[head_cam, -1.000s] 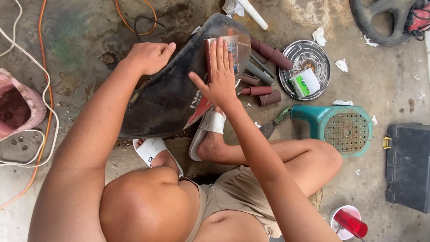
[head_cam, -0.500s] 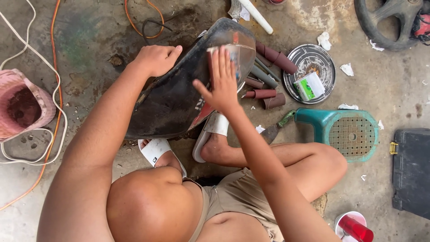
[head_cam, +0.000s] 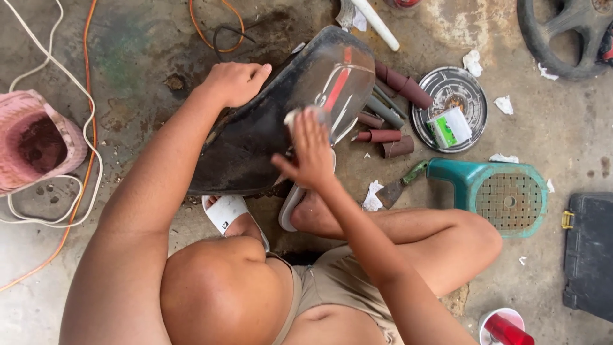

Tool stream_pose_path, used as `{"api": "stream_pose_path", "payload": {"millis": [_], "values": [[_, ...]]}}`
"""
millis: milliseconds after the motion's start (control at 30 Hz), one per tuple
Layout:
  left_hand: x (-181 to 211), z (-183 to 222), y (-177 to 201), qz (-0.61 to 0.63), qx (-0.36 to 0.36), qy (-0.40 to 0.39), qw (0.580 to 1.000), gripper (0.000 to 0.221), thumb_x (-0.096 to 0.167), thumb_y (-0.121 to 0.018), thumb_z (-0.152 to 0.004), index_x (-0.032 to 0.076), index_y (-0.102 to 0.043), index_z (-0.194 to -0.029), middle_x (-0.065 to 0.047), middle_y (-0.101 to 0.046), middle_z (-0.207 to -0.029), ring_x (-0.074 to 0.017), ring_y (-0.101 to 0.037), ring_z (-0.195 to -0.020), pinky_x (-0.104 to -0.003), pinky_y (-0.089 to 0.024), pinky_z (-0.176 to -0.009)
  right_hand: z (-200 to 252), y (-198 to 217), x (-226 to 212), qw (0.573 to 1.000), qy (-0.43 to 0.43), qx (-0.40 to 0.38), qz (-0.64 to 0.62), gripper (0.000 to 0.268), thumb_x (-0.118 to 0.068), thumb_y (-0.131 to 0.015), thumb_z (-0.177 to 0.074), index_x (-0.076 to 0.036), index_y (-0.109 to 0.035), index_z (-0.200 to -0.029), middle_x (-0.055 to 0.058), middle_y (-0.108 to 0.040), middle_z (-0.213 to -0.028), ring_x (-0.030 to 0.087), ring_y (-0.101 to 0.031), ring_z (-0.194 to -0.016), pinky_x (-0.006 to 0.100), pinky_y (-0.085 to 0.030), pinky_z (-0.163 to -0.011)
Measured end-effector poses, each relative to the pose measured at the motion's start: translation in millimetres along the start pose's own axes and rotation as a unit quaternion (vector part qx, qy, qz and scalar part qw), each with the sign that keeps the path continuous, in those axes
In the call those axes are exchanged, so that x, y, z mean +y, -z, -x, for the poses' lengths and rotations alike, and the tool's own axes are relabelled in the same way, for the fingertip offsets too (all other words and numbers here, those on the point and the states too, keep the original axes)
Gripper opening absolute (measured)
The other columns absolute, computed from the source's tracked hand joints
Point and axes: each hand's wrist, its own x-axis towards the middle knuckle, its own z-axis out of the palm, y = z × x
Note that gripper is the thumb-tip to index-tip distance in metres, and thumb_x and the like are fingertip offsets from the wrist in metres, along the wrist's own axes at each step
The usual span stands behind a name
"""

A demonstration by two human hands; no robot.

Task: Hand sanding a motorcycle fuel tank to prepare the surface for repair or painting.

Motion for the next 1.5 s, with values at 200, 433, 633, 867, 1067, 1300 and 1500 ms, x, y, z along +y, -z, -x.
{"api": "stream_pose_path", "payload": {"millis": [200,433,633,867,1067,1300,1500], "values": [[3.9,4.0,5.4,0.007,-0.005,0.013,1.0,0.061,0.055,-0.029,-0.108,0.017,-0.071,-0.129,-0.011,-0.075,-0.116,-0.0425,-0.067,-0.104,-0.056,-0.047,-0.095,-74.3,56.1,37.4,0.987,-0.019,0.151,-0.05,0.093,-0.057,-0.06,-0.104,-0.004,-0.016,-0.166,0.02,-0.009,-0.173,0.035,-0.005,-0.164,0.054,-0.009,-0.134],[-3.4,-4.1,-3.1,-0.002,-0.012,0.002,1.0,0.064,0.055,-0.028,-0.108,0.014,-0.074,-0.123,-0.014,-0.074,-0.117,-0.0449,-0.066,-0.106,-0.057,-0.047,-0.095,-15.4,6.2,1.7,0.994,-0.027,0.109,-0.009,0.106,-0.076,-0.039,-0.099,0.0,-0.007,-0.164,0.022,0.001,-0.173,0.035,0.002,-0.162,0.055,-0.002,-0.134],[-5.5,-3.6,-4.1,-0.013,0.009,-0.005,1.0,0.063,0.055,-0.028,-0.109,0.014,-0.075,-0.111,-0.013,-0.077,-0.103,-0.0459,-0.067,-0.096,-0.057,-0.047,-0.092,8.8,-10.7,-5.0,0.996,0.048,0.071,-0.025,0.098,-0.068,-0.052,-0.098,0.0,-0.023,-0.162,0.021,-0.015,-0.171,0.035,-0.012,-0.16,0.052,-0.013,-0.13],[5.0,2.6,7.2,0.01,-0.004,0.013,1.0,0.063,0.055,-0.03,-0.108,0.014,-0.071,-0.13,-0.014,-0.073,-0.119,-0.0437,-0.066,-0.108,-0.056,-0.047,-0.098,-68.2,58.9,25.6,0.993,0.001,0.119,-0.015,0.095,-0.061,-0.058,-0.102,-0.003,-0.019,-0.165,0.017,-0.013,-0.173,0.031,-0.008,-0.163,0.048,-0.009,-0.133],[1.7,-0.9,4.7,0.007,-0.021,0.014,1.0,0.064,0.056,-0.028,-0.108,0.014,-0.07,-0.13,-0.014,-0.074,-0.118,-0.0436,-0.066,-0.108,-0.059,-0.043,-0.102,-37.0,27.0,4.4,0.993,-0.014,0.108,-0.033,0.101,-0.07,-0.046,-0.099,-0.001,-0.013,-0.165,0.02,-0.008,-0.173,0.034,-0.004,-0.162,0.055,-0.007,-0.132],[-5.7,-0.7,6.2,0.038,-0.073,-0.018,0.996,0.079,0.06,-0.01,-0.112,0.008,-0.054,-0.152,-0.022,-0.066,-0.136,-0.0465,-0.057,-0.125,-0.065,-0.03,-0.11,-31.8,3.4,15.4,0.993,0.047,0.104,0.026,0.116,-0.086,-0.057,-0.086,-0.007,-0.023,-0.165,0.018,-0.021,-0.171,0.035,-0.019,-0.159,0.047,-0.012,-0.128],[3.5,2.7,7.9,0.005,-0.012,0.008,1.0,0.063,0.054,-0.028,-0.108,0.014,-0.07,-0.133,-0.016,-0.073,-0.12,-0.0452,-0.065,-0.109,-0.057,-0.045,-0.099,-83.8,59.8,26.7,0.992,0.003,0.126,0.009,0.097,-0.067,-0.052,-0.104,-0.001,-0.017,-0.165,0.019,-0.011,-0.173,0.032,-0.005,-0.163,0.049,-0.005,-0.134]]}}
